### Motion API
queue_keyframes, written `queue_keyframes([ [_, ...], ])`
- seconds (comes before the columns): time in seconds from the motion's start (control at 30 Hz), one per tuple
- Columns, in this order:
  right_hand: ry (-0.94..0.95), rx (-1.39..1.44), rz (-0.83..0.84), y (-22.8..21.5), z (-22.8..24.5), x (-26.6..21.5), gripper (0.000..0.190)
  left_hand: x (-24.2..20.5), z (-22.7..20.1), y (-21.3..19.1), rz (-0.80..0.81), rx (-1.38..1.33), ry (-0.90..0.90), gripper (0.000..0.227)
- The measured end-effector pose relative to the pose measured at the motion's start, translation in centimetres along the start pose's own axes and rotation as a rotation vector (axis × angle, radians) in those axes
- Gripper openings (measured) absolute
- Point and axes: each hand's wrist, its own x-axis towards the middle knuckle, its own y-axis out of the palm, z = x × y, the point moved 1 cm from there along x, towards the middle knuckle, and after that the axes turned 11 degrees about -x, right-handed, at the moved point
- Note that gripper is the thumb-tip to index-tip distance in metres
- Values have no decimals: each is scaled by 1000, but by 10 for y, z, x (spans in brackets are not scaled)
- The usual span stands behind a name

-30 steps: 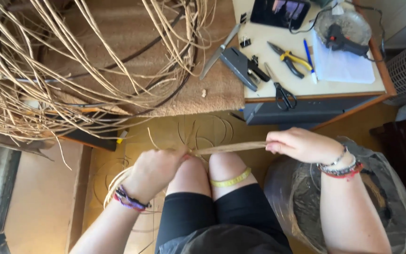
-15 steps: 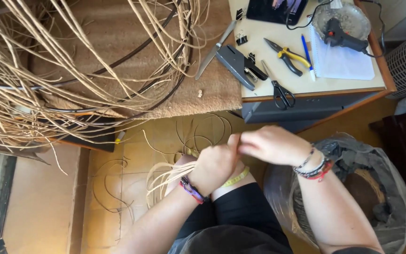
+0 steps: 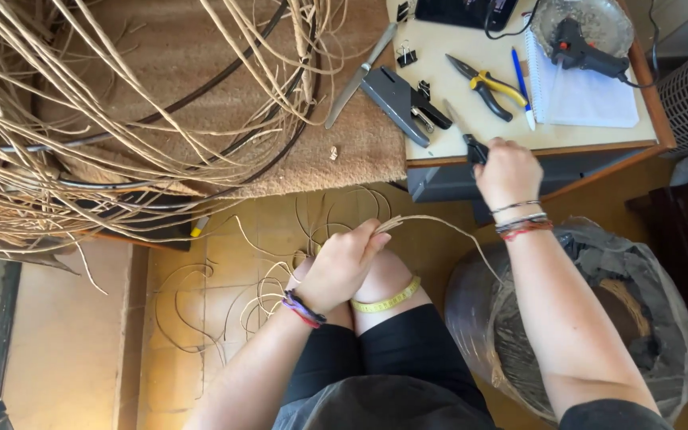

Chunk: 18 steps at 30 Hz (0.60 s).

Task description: Measuring, cutting, and weaving wicker strands into a large decorative lampshade structure while seated on the floor.

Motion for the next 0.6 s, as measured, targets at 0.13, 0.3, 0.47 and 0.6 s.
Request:
queue_keyframes([
  [0.13, -74, 563, 165, -89, -3, -48, 35, -5, -2, -27, 100, -176, -101, 34],
  [0.3, -515, 1479, 761, -62, 10, -130, 50, 6, 39, -23, 248, -509, -94, 37],
  [0.47, -448, 1790, 769, -71, 46, -151, 36, -7, 13, -25, 618, -685, -221, 38],
  [0.6, -481, 1818, 769, -97, 57, -147, 38, -8, 28, -13, 706, -798, -238, 31],
])
